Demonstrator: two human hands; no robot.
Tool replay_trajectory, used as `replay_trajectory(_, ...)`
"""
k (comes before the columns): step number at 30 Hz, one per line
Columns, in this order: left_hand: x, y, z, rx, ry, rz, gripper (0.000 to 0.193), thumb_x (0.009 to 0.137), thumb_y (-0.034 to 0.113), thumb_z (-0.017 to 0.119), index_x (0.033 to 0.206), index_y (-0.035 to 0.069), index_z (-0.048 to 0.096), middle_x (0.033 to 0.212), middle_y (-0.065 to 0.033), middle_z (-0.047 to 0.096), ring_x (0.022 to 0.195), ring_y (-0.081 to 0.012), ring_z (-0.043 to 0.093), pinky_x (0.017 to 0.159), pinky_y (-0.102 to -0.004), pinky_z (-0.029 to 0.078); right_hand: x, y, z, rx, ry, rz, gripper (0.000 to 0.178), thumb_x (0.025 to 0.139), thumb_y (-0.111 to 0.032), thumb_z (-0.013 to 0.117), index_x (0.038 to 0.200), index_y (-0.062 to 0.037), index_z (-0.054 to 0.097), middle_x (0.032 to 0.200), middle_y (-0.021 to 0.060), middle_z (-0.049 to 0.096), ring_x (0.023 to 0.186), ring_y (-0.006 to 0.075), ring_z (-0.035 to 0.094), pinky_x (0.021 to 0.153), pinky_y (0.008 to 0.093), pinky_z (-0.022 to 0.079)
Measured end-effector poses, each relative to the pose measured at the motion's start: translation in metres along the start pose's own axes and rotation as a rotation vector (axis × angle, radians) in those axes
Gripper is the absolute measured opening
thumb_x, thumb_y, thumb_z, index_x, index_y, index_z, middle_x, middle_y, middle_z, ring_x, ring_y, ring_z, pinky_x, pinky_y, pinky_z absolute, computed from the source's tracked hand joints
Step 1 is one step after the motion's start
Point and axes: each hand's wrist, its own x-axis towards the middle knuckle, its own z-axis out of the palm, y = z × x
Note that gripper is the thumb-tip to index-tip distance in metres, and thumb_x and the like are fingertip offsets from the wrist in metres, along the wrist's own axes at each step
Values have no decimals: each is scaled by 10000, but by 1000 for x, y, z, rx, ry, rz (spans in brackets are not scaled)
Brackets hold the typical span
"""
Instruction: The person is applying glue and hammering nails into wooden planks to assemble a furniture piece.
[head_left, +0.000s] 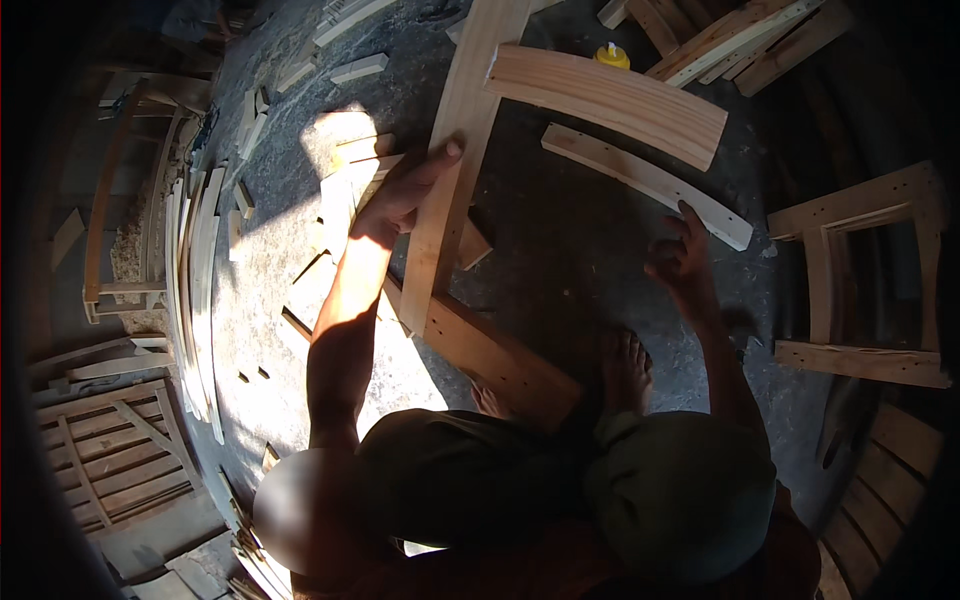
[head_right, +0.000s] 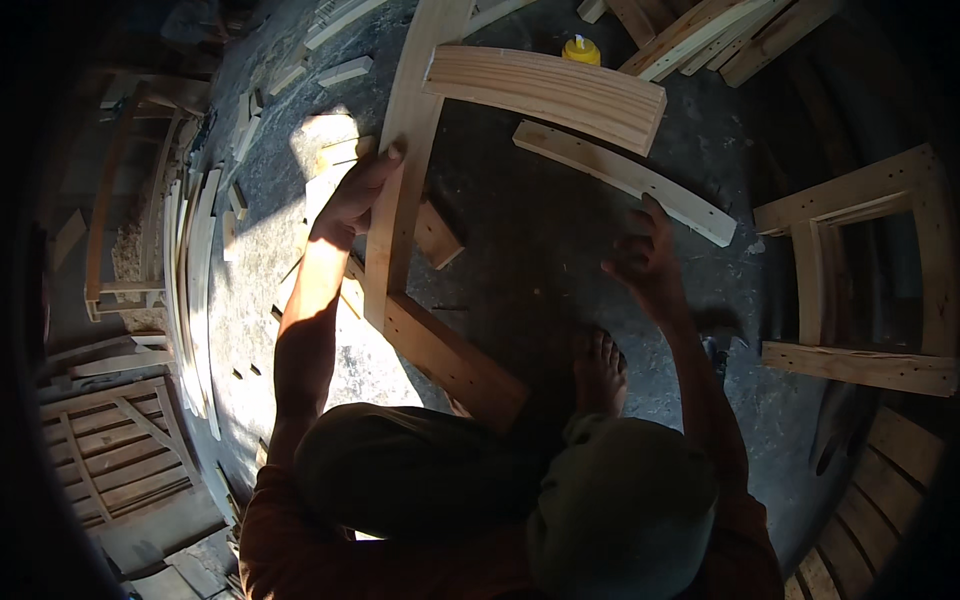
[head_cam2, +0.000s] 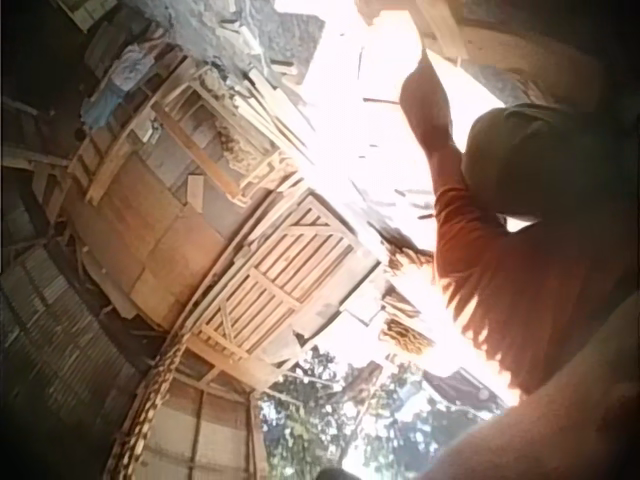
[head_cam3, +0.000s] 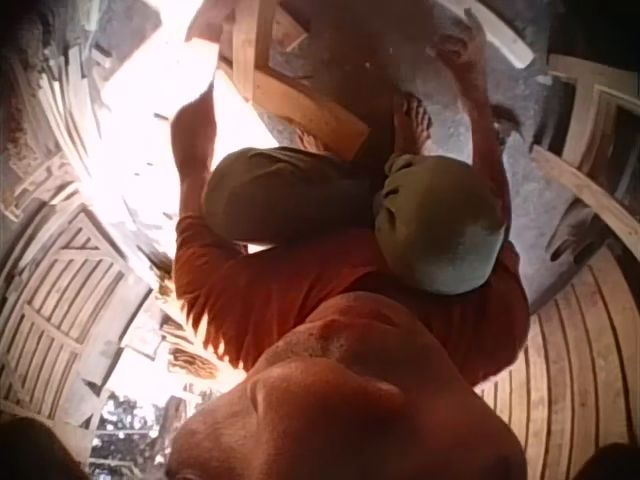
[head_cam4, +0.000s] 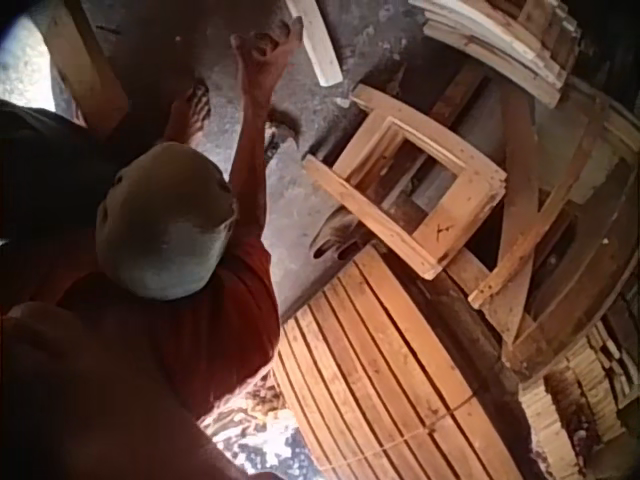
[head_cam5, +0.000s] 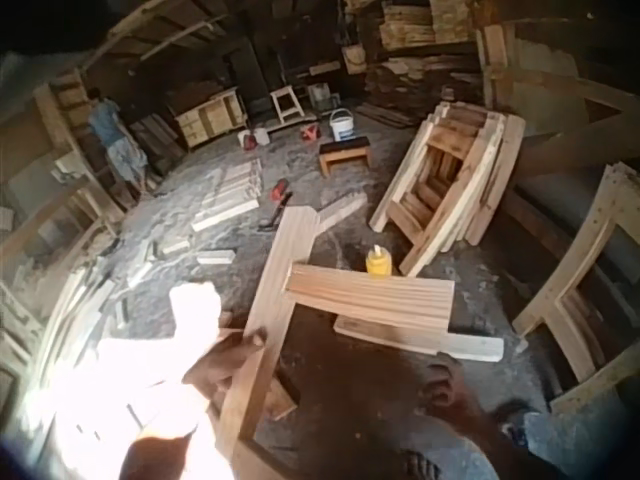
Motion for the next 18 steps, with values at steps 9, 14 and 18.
replay_trajectory(9, 78, -138, 61, -139, -226, -261, 818, 867, 699, 600, 1317, 20, 524, 1138, -150, 658, 1012, -270, 676, 864, -454, 557, 75, -36, 15, 14, -216, -338, 867, 687, 21, 850, 1428, -74, 409, 1366, 108, 502, 1172, 193, 556, 894, 332, 554)
replay_trajectory(14, 85, -134, 100, -6, -274, -106, 791, 921, 678, 536, 1362, 22, 512, 1191, -143, 637, 1106, -250, 627, 944, -443, 507, 84, -40, 22, -101, -135, -490, 748, 729, -25, 848, 1370, -40, 462, 1257, 96, 601, 1147, 187, 592, 937, 336, 536)
replay_trajectory(18, 82, -126, 60, 760, -99, 117, 760, 837, 554, 717, 1392, 78, 507, 1391, -175, 523, 1338, -332, 456, 1073, -492, 394, 78, -46, 16, -278, -9, -544, 563, 793, -105, 829, 1274, -23, 549, 1143, 83, 646, 1034, 175, 642, 842, 303, 554)
